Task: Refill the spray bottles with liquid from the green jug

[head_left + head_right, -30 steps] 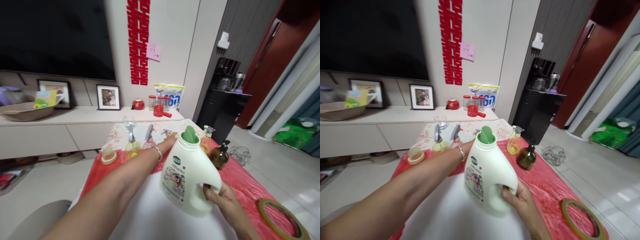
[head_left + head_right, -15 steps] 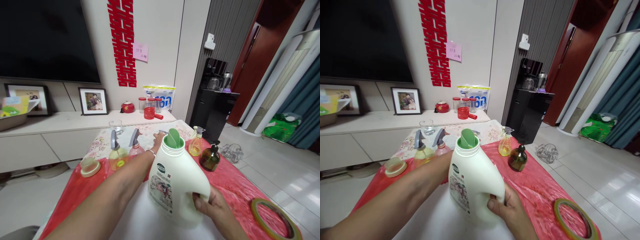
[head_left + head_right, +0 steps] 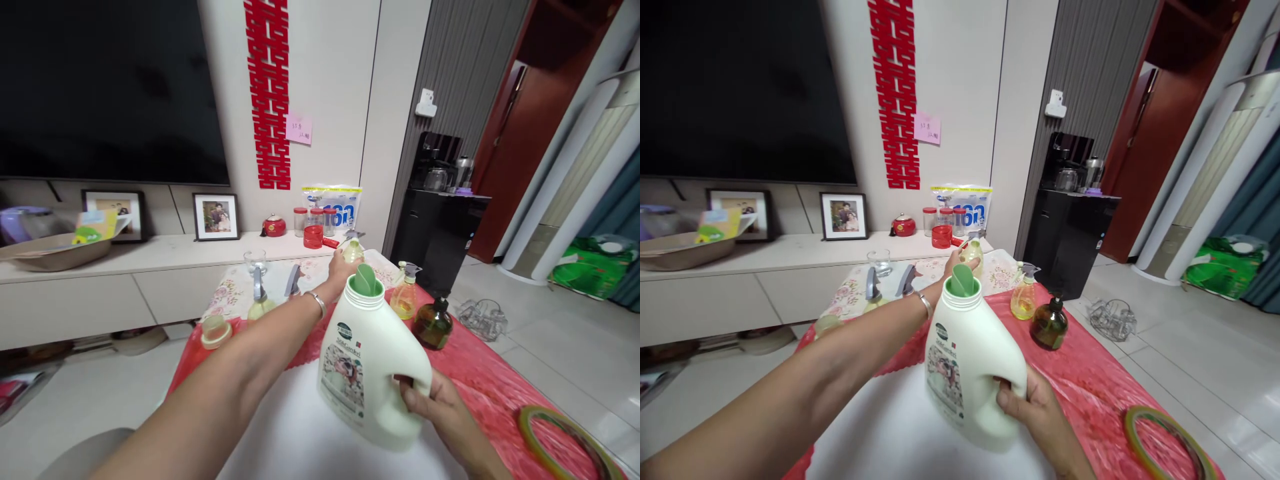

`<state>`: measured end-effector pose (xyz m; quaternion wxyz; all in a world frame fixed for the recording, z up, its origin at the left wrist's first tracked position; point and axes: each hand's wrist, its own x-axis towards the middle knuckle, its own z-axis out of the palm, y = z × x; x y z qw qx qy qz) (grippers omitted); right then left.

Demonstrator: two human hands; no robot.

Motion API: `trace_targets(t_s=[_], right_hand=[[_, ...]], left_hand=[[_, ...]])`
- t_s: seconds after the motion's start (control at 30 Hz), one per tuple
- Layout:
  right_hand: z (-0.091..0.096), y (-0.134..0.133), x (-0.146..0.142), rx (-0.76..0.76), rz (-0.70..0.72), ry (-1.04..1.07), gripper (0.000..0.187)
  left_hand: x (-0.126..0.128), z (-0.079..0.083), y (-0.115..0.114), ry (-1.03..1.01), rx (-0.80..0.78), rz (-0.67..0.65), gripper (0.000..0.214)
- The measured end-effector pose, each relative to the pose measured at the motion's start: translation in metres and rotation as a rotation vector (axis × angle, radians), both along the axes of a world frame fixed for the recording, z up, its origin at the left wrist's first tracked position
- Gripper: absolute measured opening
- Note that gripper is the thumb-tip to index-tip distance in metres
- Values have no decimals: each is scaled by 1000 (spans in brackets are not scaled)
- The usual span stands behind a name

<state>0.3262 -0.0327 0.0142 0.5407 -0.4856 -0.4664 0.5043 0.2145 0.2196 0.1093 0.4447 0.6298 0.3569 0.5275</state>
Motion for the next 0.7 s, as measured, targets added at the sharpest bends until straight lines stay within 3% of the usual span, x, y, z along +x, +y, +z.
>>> trace_targets(t_s=[0.07,0.2,0.3,0.37,0.43,0.5,0.6,0.7], right_hand=[[0,0,1,-9,-8,-11,56],[-2,1,3,7,-25,-41,58],[-3,0,3,16,-34,-90,58],[-3,0,6,31,-47,-134,57],[-1,-1,13,54,-44,-175,58],[5,-3,24,92,-68,-194,62],[20,-13,35,194,-310,-217,65],[46,-31,19,283,-494,-311,66]], left_hand=[[4,18,5,17,-36,58,57],[-11,57,-2,-47,21,116,65],[-45,75,-26,-117,106,129,61],[-76,73,-54,-233,194,81,60],[-109,60,-89,-267,193,28,62],[-139,36,-127,-272,124,29,65],[-169,-11,-175,-278,-35,95,69],[-178,-59,-204,-362,-157,82,75]])
